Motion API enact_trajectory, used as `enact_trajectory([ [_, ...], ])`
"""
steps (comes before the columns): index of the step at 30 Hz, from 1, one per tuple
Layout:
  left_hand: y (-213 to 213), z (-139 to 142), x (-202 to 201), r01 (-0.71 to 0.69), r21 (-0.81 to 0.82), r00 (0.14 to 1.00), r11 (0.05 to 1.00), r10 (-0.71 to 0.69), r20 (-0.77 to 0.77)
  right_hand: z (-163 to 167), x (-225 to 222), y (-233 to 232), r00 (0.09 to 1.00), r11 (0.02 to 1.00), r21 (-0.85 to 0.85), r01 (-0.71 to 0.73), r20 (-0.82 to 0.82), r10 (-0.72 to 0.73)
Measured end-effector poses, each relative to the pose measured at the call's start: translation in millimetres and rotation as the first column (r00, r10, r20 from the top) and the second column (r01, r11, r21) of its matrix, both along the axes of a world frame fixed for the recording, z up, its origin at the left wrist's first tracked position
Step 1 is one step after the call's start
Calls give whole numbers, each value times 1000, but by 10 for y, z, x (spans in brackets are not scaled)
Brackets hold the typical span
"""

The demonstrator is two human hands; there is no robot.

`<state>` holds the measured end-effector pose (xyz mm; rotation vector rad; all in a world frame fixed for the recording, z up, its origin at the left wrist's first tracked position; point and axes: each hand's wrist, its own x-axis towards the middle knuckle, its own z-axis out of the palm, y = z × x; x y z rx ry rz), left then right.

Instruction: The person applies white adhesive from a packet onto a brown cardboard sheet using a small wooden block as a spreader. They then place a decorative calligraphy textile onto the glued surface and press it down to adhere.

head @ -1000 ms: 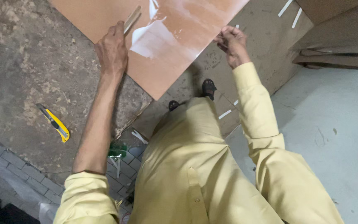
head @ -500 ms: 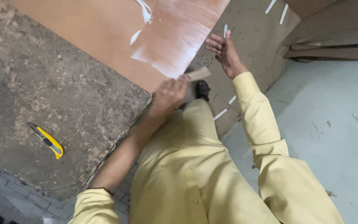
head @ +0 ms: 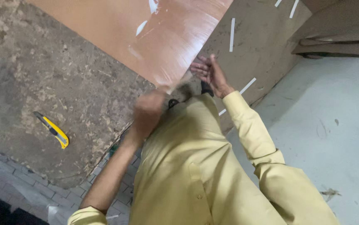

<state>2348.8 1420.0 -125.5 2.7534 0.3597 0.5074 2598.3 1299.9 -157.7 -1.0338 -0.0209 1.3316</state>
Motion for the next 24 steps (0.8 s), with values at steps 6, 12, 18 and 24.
enact_trajectory([
  [6,1575,151,64,-481,-862,636,157,740,-220,-7,-1048,120,947,1000,20,-20,320,13],
  [12,2180,125,231,211,-953,694,-216,720,-9,125,-914,18,862,998,21,-67,505,48],
  [18,2085,214,405,102,-956,674,-276,726,-138,136,-541,-112,914,990,-89,-109,383,135],
  [24,721,-185,305,89,-901,509,-424,797,-325,459,1095,-412,893,957,-143,-251,347,286],
])
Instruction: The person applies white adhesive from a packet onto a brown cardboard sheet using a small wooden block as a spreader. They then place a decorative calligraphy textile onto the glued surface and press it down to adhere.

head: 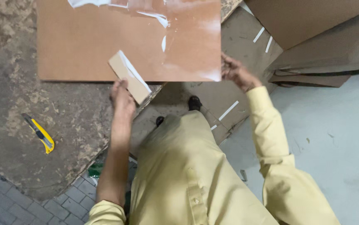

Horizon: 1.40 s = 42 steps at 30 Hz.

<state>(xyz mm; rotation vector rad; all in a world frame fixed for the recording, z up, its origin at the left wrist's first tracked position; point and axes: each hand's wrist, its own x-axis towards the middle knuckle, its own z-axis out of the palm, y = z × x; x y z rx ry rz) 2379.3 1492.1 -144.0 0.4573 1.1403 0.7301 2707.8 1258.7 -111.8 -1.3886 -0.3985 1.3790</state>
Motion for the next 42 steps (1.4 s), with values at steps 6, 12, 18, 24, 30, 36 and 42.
enact_trajectory([
  [6,-1133,-469,354,179,-23,984,984,-179,4,127,1181,423,962,967,-124,-222,135,238],
  [12,-750,243,928,502,480,781,719,-139,-608,-38,1611,588,993,987,-130,-96,62,105],
  [18,-692,400,2470,876,474,477,-85,283,-832,-58,1576,269,924,987,-120,106,-355,-142],
  [24,-925,90,3037,972,150,210,-179,388,-897,6,1459,145,764,979,-3,205,-625,-162],
  [30,-1599,34,2736,876,181,364,-446,367,-856,-67,1519,54,606,945,149,293,-793,-62],
  [36,-577,120,2394,992,39,73,-124,284,-956,-133,1362,-87,814,981,56,188,-568,-123],
  [42,-1189,81,2314,856,173,416,-487,451,-790,-147,1344,7,868,977,106,186,-483,-113],
])
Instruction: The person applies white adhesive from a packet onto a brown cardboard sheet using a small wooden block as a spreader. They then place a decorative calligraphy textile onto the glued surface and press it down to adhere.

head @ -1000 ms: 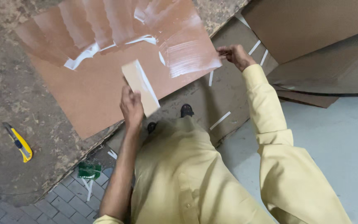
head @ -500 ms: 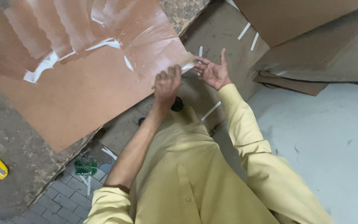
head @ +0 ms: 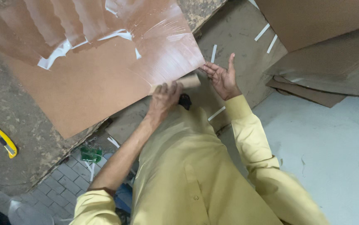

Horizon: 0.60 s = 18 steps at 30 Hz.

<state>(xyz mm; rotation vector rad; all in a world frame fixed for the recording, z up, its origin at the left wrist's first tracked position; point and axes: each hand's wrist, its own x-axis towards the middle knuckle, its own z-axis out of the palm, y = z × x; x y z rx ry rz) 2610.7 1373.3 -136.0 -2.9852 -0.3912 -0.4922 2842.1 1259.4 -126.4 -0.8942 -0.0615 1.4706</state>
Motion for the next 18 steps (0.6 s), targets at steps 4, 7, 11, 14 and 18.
enact_trajectory([
  [4,521,166,-117,-182,-8,982,983,181,-59,-24,67,72,1000,999,32,-8,22,8],
  [7,1437,254,-73,-356,-158,933,921,360,-9,-72,55,105,993,999,-45,4,121,1],
  [11,1177,176,99,-382,-202,922,902,356,-154,-89,179,242,974,997,-43,71,217,-60],
  [14,259,137,-32,-12,12,999,1000,13,-48,-58,391,367,991,996,-62,63,118,-56],
  [18,675,389,-294,-4,-221,999,975,-7,-51,-53,379,415,972,998,-19,65,228,-59],
])
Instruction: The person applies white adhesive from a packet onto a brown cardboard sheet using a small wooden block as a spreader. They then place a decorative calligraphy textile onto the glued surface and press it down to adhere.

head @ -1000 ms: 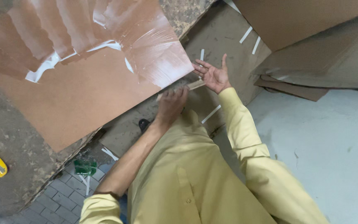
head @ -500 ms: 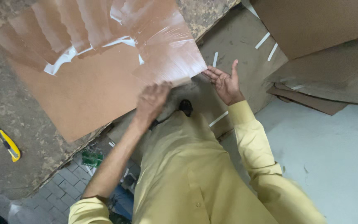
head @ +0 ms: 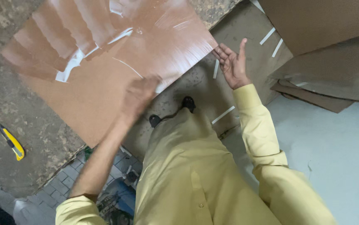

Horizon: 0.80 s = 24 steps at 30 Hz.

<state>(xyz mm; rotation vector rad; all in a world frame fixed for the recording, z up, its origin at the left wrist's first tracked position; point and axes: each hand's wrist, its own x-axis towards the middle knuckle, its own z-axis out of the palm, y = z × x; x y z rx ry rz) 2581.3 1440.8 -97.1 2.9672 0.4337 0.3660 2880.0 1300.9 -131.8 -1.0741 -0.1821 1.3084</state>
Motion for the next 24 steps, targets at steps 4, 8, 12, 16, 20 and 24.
enact_trajectory([
  [4,1249,200,137,-393,36,916,919,388,101,-73,-489,-14,988,986,-82,-146,38,149],
  [8,619,-44,209,-263,112,965,958,259,43,-112,-613,59,988,986,-70,-153,20,155],
  [12,-268,-229,-207,50,29,997,998,-48,-58,-50,-500,125,985,983,-48,-175,-9,174],
  [16,695,-88,-459,-168,116,977,979,181,-109,24,-820,133,963,959,-188,-211,131,237],
  [20,1069,-81,-321,-475,-677,816,562,569,-100,102,-1183,201,959,975,-124,-184,195,205],
  [24,-95,-364,-679,44,174,998,984,-52,42,210,-1259,237,956,960,-239,-147,216,200],
])
